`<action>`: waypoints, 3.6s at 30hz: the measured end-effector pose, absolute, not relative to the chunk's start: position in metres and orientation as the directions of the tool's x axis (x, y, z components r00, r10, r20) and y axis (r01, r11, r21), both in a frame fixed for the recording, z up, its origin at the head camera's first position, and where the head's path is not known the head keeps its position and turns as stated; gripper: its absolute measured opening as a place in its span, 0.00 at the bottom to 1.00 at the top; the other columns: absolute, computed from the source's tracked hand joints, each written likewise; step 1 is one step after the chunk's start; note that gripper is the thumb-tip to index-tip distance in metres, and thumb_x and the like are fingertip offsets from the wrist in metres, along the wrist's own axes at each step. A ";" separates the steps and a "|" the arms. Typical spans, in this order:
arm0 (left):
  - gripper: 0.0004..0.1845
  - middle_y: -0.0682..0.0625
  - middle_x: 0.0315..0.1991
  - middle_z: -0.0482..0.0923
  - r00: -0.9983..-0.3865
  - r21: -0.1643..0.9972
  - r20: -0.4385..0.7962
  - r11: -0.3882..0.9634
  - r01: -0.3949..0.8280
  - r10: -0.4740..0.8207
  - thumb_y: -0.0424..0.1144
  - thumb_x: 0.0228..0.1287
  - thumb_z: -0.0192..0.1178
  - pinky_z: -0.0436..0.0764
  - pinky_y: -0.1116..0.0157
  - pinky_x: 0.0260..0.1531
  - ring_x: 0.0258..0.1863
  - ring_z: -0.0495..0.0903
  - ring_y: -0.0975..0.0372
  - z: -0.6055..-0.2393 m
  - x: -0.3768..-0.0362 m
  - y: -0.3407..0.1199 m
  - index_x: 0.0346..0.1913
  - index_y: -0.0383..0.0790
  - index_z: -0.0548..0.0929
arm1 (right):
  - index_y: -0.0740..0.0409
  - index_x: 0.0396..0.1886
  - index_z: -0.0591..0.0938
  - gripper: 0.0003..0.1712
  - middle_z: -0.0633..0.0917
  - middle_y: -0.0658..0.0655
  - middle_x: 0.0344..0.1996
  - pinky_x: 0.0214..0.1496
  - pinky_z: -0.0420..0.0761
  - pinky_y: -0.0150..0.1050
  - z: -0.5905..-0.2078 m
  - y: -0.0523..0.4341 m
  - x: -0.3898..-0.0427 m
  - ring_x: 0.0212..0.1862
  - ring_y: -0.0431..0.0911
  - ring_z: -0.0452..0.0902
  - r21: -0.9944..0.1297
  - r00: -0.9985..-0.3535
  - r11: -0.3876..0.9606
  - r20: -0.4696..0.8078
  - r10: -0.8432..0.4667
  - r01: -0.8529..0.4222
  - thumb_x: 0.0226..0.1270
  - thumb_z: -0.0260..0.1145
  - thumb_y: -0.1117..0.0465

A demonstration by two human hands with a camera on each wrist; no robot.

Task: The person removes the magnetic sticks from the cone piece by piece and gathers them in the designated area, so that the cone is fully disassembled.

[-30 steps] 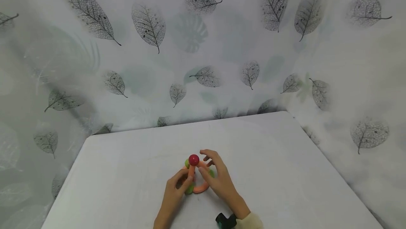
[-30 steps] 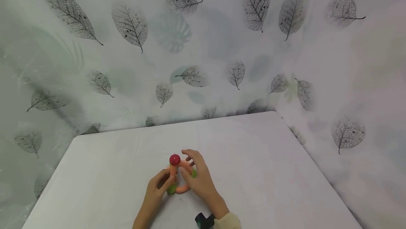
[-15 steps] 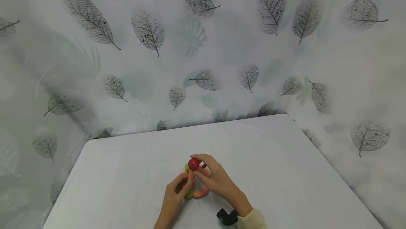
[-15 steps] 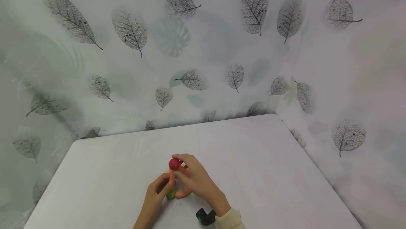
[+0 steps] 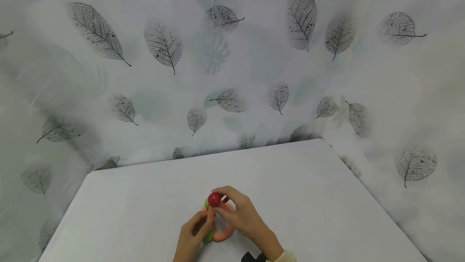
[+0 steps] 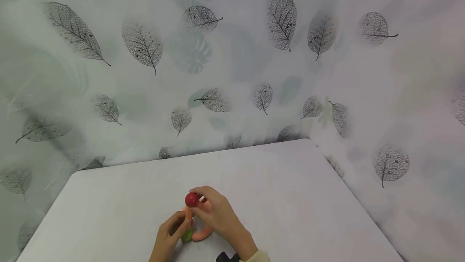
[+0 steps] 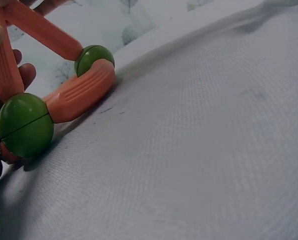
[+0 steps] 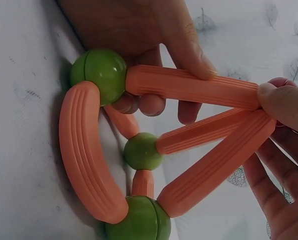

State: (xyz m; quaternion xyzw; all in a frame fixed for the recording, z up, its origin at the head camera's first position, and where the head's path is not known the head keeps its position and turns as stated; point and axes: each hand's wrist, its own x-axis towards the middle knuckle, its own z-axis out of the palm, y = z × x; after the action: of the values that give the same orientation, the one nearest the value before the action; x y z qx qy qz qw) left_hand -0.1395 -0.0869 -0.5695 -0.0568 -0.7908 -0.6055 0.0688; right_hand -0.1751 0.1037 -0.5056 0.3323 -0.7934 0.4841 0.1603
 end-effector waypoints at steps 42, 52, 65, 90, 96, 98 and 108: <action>0.08 0.55 0.37 0.91 -0.988 0.945 0.128 0.312 0.097 -0.081 0.37 0.71 0.66 0.84 0.71 0.40 0.35 0.86 0.70 -0.566 -0.124 -0.085 0.49 0.44 0.90 | 0.53 0.60 0.76 0.29 0.81 0.54 0.54 0.51 0.88 0.34 -0.506 0.110 -0.179 0.55 0.44 0.85 -0.673 -0.667 0.146 0.635 -0.390 -0.725 0.64 0.68 0.81; 0.09 0.61 0.36 0.89 -0.995 0.902 0.052 0.433 0.009 -0.089 0.46 0.73 0.65 0.81 0.72 0.39 0.34 0.81 0.75 -0.560 -0.124 -0.088 0.47 0.48 0.90 | 0.53 0.58 0.77 0.25 0.84 0.54 0.52 0.50 0.89 0.37 -0.516 0.120 -0.184 0.51 0.43 0.87 -0.778 -0.765 0.122 0.554 -0.329 -0.616 0.64 0.74 0.70; 0.11 0.58 0.39 0.90 -0.920 0.850 0.393 0.376 0.369 0.015 0.27 0.66 0.66 0.80 0.74 0.37 0.34 0.81 0.73 -0.572 -0.127 -0.090 0.47 0.44 0.89 | 0.50 0.65 0.79 0.27 0.85 0.54 0.56 0.55 0.84 0.31 -0.532 0.171 -0.197 0.56 0.40 0.81 -0.929 -0.957 0.234 0.261 -0.128 -0.285 0.67 0.75 0.61; 0.13 0.61 0.34 0.86 -0.889 0.793 0.452 0.427 0.436 0.069 0.30 0.63 0.71 0.78 0.73 0.34 0.32 0.78 0.73 -0.570 -0.127 -0.086 0.49 0.45 0.87 | 0.57 0.67 0.75 0.29 0.82 0.63 0.64 0.78 0.67 0.59 -0.561 0.240 -0.206 0.71 0.57 0.72 -0.897 -0.943 0.442 0.160 0.290 -0.016 0.69 0.72 0.63; 0.15 0.53 0.38 0.89 -0.882 0.831 0.435 0.298 0.470 0.179 0.28 0.67 0.67 0.80 0.73 0.39 0.37 0.83 0.68 -0.571 -0.126 -0.094 0.55 0.41 0.84 | 0.58 0.62 0.81 0.26 0.85 0.61 0.61 0.77 0.68 0.61 -0.564 0.238 -0.205 0.72 0.59 0.73 -0.862 -0.954 0.506 0.171 0.246 -0.024 0.66 0.76 0.58; 0.17 0.52 0.40 0.89 -0.866 0.823 0.453 0.273 0.498 0.214 0.26 0.66 0.67 0.81 0.73 0.41 0.40 0.84 0.67 -0.572 -0.125 -0.097 0.57 0.39 0.83 | 0.60 0.61 0.82 0.25 0.86 0.61 0.60 0.76 0.69 0.61 -0.565 0.237 -0.205 0.71 0.59 0.74 -0.857 -0.954 0.513 0.192 0.232 -0.048 0.65 0.76 0.60; 0.26 0.49 0.42 0.90 -0.781 0.730 0.555 0.284 0.622 0.286 0.20 0.54 0.70 0.78 0.78 0.47 0.43 0.85 0.70 -0.574 -0.128 -0.109 0.56 0.39 0.83 | 0.59 0.64 0.81 0.28 0.84 0.61 0.62 0.77 0.69 0.60 -0.565 0.235 -0.207 0.74 0.59 0.72 -0.829 -0.956 0.557 0.200 0.215 -0.049 0.65 0.76 0.60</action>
State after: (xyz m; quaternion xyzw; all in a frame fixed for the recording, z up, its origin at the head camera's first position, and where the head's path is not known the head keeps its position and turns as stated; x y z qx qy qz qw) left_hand -0.1284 -0.1094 -0.5744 -0.2891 -0.7851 -0.5237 0.1603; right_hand -0.2067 0.2354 -0.5648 -0.0476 -0.8710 0.4683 0.1407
